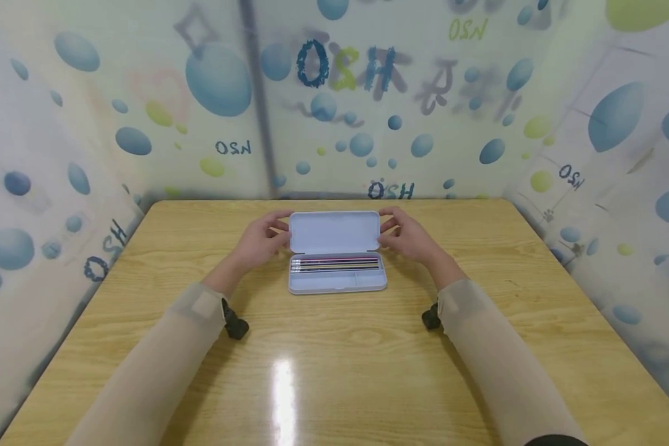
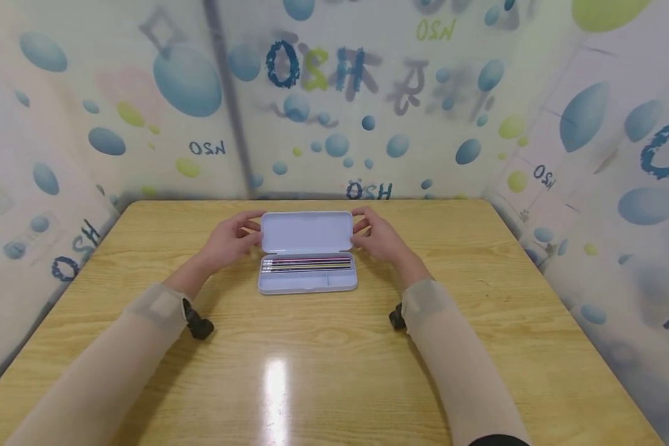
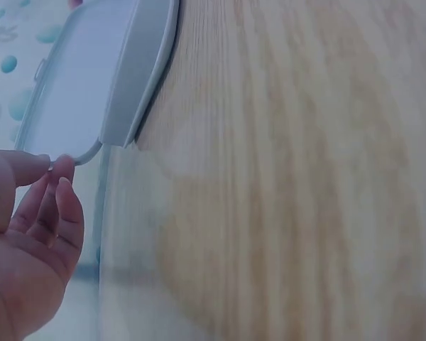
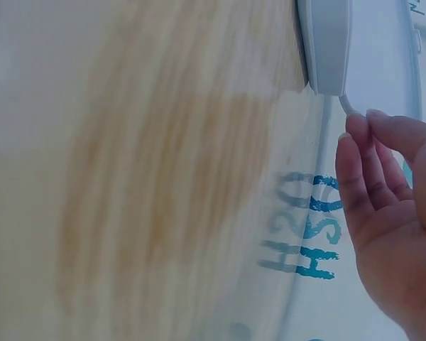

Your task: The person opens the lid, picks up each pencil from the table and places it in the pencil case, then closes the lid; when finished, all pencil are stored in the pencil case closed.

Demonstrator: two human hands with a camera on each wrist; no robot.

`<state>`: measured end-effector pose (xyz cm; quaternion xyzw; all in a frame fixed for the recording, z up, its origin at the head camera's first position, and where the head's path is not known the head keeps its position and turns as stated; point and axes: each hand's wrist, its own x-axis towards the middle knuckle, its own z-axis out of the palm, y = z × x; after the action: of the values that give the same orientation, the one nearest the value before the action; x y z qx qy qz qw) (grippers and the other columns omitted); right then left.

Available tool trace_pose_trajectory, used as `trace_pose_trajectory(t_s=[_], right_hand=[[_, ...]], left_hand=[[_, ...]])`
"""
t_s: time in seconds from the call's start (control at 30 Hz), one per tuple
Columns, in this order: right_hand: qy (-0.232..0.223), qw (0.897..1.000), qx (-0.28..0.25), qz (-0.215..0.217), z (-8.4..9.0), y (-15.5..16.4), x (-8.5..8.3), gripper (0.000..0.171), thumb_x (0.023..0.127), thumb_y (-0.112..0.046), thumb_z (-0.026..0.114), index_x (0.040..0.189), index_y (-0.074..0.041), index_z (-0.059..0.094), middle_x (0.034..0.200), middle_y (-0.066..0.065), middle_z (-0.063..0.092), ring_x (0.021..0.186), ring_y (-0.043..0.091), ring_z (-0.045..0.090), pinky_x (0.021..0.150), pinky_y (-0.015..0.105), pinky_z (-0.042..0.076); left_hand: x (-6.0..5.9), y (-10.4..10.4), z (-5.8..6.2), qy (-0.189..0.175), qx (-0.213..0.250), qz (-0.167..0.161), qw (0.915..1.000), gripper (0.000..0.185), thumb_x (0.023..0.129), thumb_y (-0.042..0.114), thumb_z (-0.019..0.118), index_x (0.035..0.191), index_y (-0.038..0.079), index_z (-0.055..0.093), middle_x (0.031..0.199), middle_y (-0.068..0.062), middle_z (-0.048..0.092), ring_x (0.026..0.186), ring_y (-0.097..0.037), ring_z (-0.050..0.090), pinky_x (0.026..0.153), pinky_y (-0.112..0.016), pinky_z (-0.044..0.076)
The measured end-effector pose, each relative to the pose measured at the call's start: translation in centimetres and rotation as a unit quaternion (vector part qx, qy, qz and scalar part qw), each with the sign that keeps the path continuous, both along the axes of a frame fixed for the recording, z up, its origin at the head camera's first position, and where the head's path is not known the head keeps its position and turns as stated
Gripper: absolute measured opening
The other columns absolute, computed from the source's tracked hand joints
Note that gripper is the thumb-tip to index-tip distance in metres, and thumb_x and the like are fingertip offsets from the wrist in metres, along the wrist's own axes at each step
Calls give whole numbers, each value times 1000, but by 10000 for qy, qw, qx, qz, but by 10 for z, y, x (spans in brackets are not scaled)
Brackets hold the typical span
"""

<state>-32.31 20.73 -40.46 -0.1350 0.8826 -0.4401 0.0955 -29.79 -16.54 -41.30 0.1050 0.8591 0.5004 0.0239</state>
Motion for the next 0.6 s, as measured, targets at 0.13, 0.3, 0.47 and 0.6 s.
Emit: trace_pose_trajectory(t_s=[0.13,0.3,0.47,0.6], right_hand=[[9,9999,-103,-9,0,2,3,61,108,-12,70,162,-16,42,135,21,62,107,34,71,98,48,61],[1,9991,-412,18,1,6,8,55,111,-14,66,161,-15,44,136,24,62,112,38,73,103,52,62],[-171,9971,-733,66,3,11,14,45,116,-25,58,158,-16,47,139,25,62,118,41,75,105,53,61],[-255,9954,-898,206,6,14,19,43,118,-33,53,155,-13,48,144,26,62,123,44,74,109,56,59]], left_hand=[[2,1,2,10,30,41,10000,52,111,15,65,161,16,53,138,-22,66,106,-35,72,78,-29,58],[8,1,6,-98,72,71,9999,49,112,24,66,160,19,55,140,-19,64,113,-36,70,83,-33,60],[14,0,9,-103,267,-7,9996,46,113,31,64,157,17,58,142,-19,64,119,-37,70,84,-37,62],[19,-3,10,-108,375,-65,9992,46,113,36,64,154,17,60,142,-17,65,122,-36,70,84,-36,61]])
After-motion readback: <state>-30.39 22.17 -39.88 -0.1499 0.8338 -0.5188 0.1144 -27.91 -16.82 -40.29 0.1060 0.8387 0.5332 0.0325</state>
